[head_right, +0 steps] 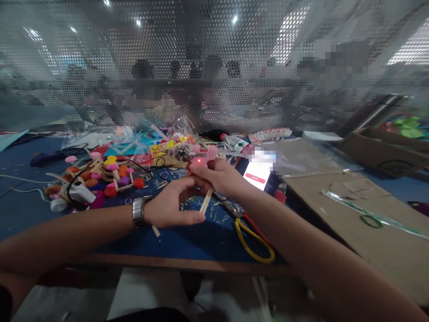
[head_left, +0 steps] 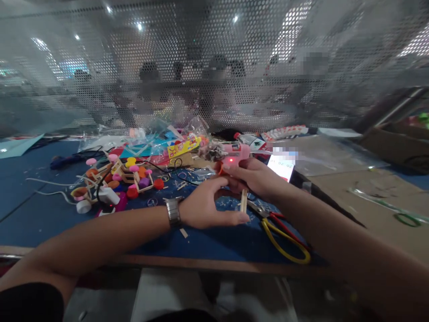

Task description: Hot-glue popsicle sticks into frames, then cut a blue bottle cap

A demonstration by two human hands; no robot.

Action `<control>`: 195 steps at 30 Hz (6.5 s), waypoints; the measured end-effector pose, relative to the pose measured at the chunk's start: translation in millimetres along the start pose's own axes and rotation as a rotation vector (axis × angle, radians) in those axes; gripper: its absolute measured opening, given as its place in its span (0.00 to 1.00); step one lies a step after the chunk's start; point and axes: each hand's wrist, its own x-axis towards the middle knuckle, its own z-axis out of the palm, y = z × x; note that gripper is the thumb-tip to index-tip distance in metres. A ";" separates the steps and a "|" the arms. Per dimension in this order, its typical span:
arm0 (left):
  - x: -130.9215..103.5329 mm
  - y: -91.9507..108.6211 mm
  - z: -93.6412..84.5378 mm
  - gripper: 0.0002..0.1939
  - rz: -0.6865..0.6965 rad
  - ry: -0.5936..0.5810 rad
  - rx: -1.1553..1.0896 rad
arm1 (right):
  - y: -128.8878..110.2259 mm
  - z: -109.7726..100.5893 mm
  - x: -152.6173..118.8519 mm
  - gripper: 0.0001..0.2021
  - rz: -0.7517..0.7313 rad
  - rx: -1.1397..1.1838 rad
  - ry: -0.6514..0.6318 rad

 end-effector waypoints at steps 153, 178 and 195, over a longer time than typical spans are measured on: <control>-66.5 -21.3 -36.0 0.33 -0.014 0.377 0.062 | 42.8 -3.0 -36.6 0.13 -0.111 -0.092 -0.199; -68.6 -24.9 -36.6 0.37 0.051 0.347 0.075 | 47.4 -7.1 -37.9 0.13 -0.124 -0.144 -0.209; -67.3 -22.2 -37.0 0.36 0.051 0.345 0.114 | 44.8 -6.2 -38.4 0.11 -0.090 -0.126 -0.180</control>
